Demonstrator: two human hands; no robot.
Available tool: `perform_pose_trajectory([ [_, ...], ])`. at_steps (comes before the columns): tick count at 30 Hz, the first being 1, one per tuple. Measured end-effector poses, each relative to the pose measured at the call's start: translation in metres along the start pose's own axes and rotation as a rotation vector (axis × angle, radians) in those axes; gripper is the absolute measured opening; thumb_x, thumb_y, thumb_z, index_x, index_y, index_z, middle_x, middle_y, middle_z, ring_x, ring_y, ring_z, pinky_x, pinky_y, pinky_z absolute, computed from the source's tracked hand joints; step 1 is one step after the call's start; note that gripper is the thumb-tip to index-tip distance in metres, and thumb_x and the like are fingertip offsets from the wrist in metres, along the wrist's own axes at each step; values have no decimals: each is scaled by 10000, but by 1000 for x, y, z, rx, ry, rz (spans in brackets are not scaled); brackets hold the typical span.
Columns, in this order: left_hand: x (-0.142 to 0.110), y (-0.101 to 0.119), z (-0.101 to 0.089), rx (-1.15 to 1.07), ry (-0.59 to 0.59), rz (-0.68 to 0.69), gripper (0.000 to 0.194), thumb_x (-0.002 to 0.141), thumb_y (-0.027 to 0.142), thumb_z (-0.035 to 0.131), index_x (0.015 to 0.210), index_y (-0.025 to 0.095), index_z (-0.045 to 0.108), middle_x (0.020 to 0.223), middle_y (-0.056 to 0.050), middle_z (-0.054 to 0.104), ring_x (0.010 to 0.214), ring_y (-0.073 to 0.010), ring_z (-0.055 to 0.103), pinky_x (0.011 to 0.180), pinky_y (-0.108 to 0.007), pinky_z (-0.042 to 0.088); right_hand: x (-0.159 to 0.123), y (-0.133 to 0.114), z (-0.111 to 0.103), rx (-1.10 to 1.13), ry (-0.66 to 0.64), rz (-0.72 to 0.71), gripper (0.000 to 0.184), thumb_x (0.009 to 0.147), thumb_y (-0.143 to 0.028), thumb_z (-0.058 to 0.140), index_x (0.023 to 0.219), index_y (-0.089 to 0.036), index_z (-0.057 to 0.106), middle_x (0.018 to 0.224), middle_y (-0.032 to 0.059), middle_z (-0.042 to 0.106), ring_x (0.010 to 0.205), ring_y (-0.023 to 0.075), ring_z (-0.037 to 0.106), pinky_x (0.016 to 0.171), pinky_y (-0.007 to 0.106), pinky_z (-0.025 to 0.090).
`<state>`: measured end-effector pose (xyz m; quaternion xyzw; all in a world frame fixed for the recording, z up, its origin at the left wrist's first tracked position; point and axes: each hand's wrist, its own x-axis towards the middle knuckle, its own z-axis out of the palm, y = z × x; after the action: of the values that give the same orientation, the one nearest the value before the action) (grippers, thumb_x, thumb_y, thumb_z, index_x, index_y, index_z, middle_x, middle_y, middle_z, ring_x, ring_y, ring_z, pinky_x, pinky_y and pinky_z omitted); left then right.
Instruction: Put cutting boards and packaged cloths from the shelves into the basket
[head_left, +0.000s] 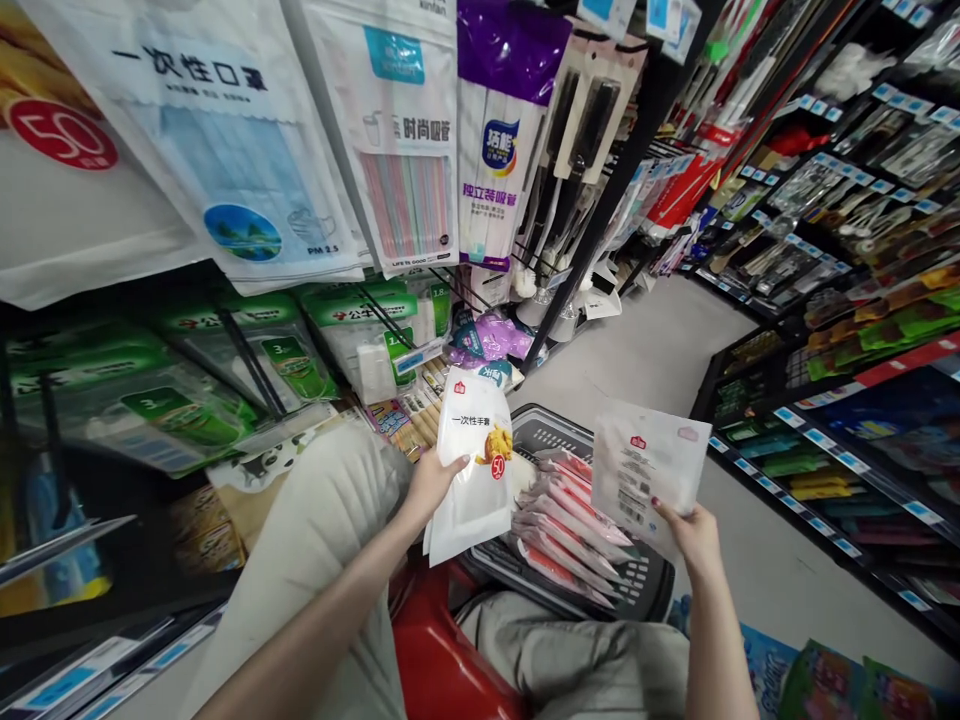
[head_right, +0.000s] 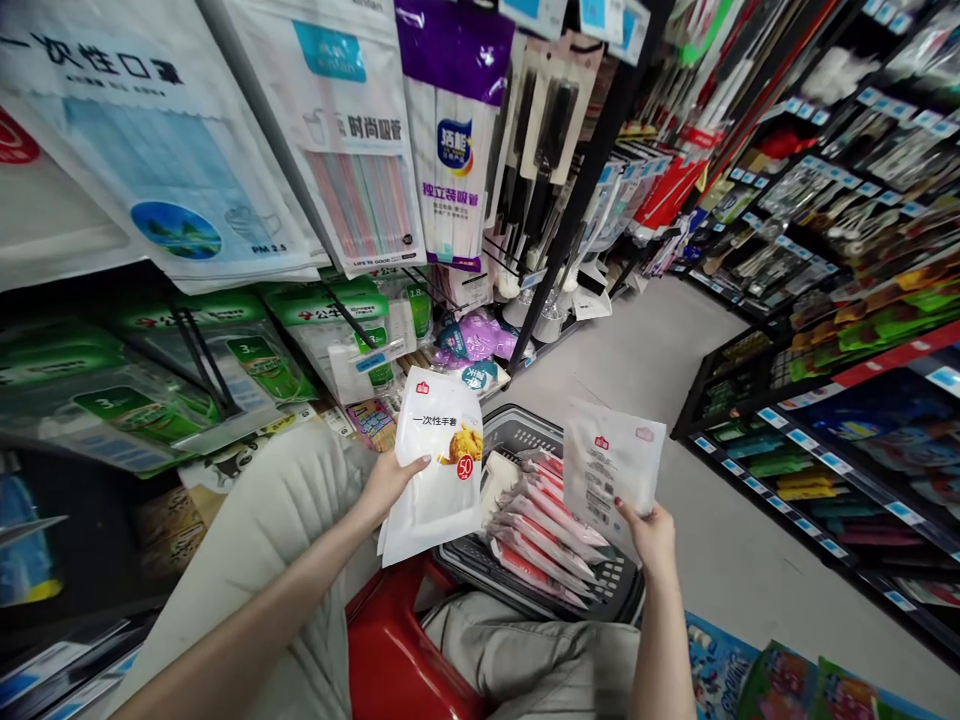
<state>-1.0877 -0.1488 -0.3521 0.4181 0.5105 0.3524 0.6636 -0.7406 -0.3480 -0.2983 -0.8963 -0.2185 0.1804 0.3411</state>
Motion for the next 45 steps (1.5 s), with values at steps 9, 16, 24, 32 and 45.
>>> perform_pose_trajectory([
  [9, 2, -3, 2, -21, -20, -83, 579, 489, 407, 770, 959, 102, 627, 1061, -139, 640, 977, -308, 585, 795, -373, 487, 51, 38, 41, -239, -306, -238, 310, 609, -420, 562, 727, -145, 642, 580, 5, 592, 598, 190, 521, 576, 268, 369],
  [16, 5, -2, 4, -1, -24, -151, 562, 510, 417, 765, 959, 110, 625, 988, -131, 669, 874, -299, 625, 748, -384, 504, 47, 66, 75, -409, -484, -395, 266, 719, -314, 452, 809, -156, 646, 681, 42, 625, 678, 214, 561, 655, 287, 373],
  [24, 8, 2, 12, 49, 22, -230, 574, 464, 445, 776, 903, 111, 620, 1037, -147, 648, 915, -315, 610, 747, -382, 502, 43, 94, 86, -700, -563, -415, 300, 800, -171, 341, 943, -134, 603, 830, 129, 654, 829, 240, 605, 694, 295, 376],
  [32, 14, -6, 14, 118, 16, -242, 588, 480, 453, 765, 929, 104, 616, 1072, -153, 632, 964, -323, 588, 787, -388, 484, 47, 101, 77, -953, -631, -385, 255, 798, -90, 384, 925, -142, 599, 815, 148, 654, 798, 234, 621, 669, 288, 383],
  [45, 10, -4, 15, 127, 3, -251, 643, 488, 470, 752, 983, 88, 601, 1092, -171, 617, 951, -322, 594, 791, -396, 486, 44, 126, 102, -1012, -651, -379, 258, 800, -64, 365, 958, -117, 562, 832, 144, 649, 826, 224, 614, 656, 272, 387],
])
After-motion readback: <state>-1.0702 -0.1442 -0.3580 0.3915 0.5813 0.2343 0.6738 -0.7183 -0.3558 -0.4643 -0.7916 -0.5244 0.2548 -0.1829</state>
